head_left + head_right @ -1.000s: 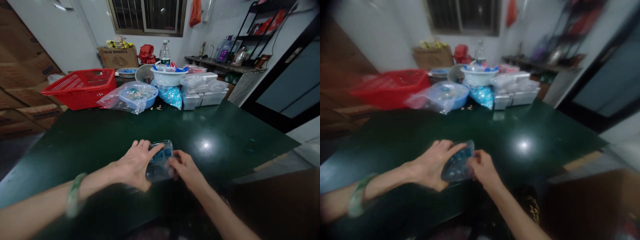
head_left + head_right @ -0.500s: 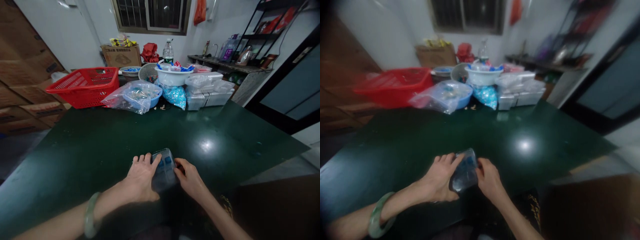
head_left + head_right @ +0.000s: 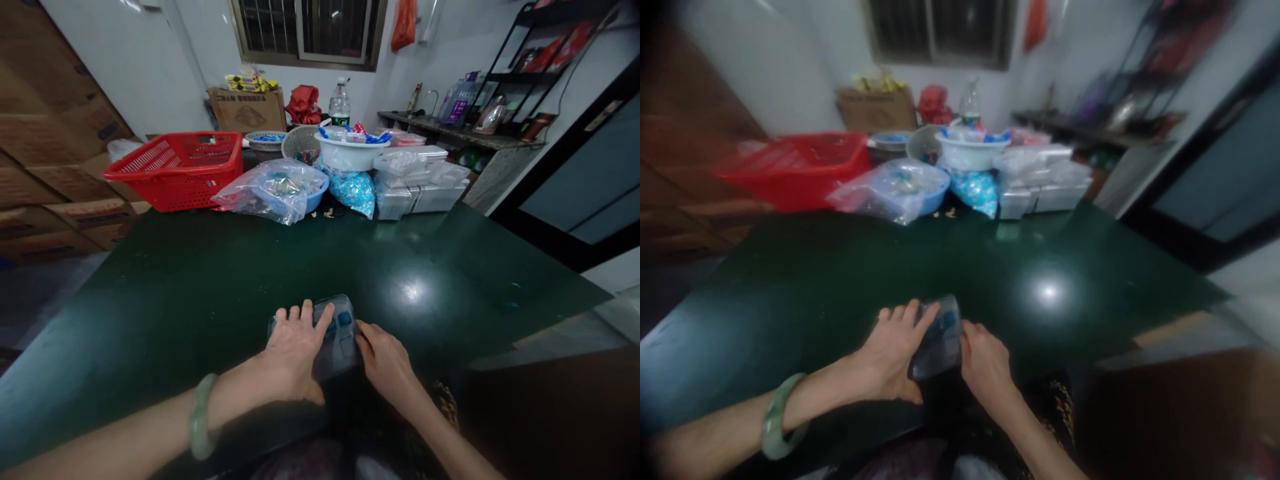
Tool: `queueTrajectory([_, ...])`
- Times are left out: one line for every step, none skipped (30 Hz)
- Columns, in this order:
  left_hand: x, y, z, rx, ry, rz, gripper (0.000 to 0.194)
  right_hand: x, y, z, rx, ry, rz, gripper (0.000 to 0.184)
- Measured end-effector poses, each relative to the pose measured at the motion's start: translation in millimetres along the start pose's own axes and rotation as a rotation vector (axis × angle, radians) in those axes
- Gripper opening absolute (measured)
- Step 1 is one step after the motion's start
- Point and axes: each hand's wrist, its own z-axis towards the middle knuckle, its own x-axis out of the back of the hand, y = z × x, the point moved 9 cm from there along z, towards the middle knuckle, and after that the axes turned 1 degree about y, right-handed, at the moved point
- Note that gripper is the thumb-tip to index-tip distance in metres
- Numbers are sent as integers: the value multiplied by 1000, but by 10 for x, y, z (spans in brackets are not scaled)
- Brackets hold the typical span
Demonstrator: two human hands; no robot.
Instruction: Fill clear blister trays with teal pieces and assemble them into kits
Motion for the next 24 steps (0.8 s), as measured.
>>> queueTrajectory([-12,10,-9,5,-1,-4,127,-13,9,-24,3,-18,5,32])
queueTrajectory([-19,22,-19,7,4,-14,123,-27,14,-45,17,-41,26,33])
queueTrajectory([-22,35,-30,4,12,-29,119,-36,15,-63,37,-64,53,34])
queueTrajectory([-22,46,-42,1,22,-45,116,-38,14,-79,57,-82,80,35])
queueTrajectory([-16,53,-57,-1,35,-62,114,-35,9,-95,75,-97,99,36])
queueTrajectory([-12,56,-75,-4,41,-76,113,-31,0,-110,87,-108,109,36])
queueTrajectory([-11,55,-98,-8,37,-85,112,-29,-16,-125,94,-117,114,37])
queueTrajectory([-16,45,-126,-10,23,-84,113,-37,-44,-139,99,-129,118,37])
queueTrajectory([-25,24,-162,-14,2,-77,114,-57,-90,-149,106,-140,126,36])
queueTrajectory([-37,-14,-206,-18,-22,-64,117,-89,-152,-150,116,-147,142,36])
queueTrajectory([-50,-81,-258,-15,-43,-52,119,-138,-229,-139,126,-150,166,35])
queueTrajectory([-60,-187,-317,-2,-56,-44,121,-207,-318,-110,132,-150,198,35])
queueTrajectory([-64,-330,-381,17,-53,-40,122,-304,-421,-59,132,-152,234,34])
queueTrajectory([-63,-512,-448,41,-38,-38,121,-427,-538,16,126,-156,274,33])
queueTrajectory([-58,-738,-518,72,-15,-35,119,-580,-675,115,115,-168,316,33])
queueTrajectory([-50,-991,-588,98,14,-27,117,-758,-836,237,104,-189,360,32])
queueTrajectory([-41,-1275,-653,128,40,-12,114,-953,-1021,380,94,-218,407,32])
queueTrajectory([-40,-1581,-712,163,51,0,114,-1157,-1233,540,92,-253,456,31])
queueTrajectory([-36,-1889,-759,190,55,13,118,-1365,-1455,714,86,-293,503,29])
queueTrajectory([-39,-2209,-795,232,41,31,121,-1572,-1688,894,83,-341,549,27])
queueTrajectory([-31,-2528,-820,283,28,39,120,-1742,-1921,1083,97,-358,561,26])
queueTrajectory([-2,-2812,-826,315,31,42,118,-1892,-2144,1269,113,-369,565,25])
queueTrajectory([32,-3072,-817,345,35,41,116,-2019,-2349,1443,129,-373,569,25])
queueTrajectory([70,-3306,-795,374,39,36,114,-2122,-2528,1598,145,-371,571,25])
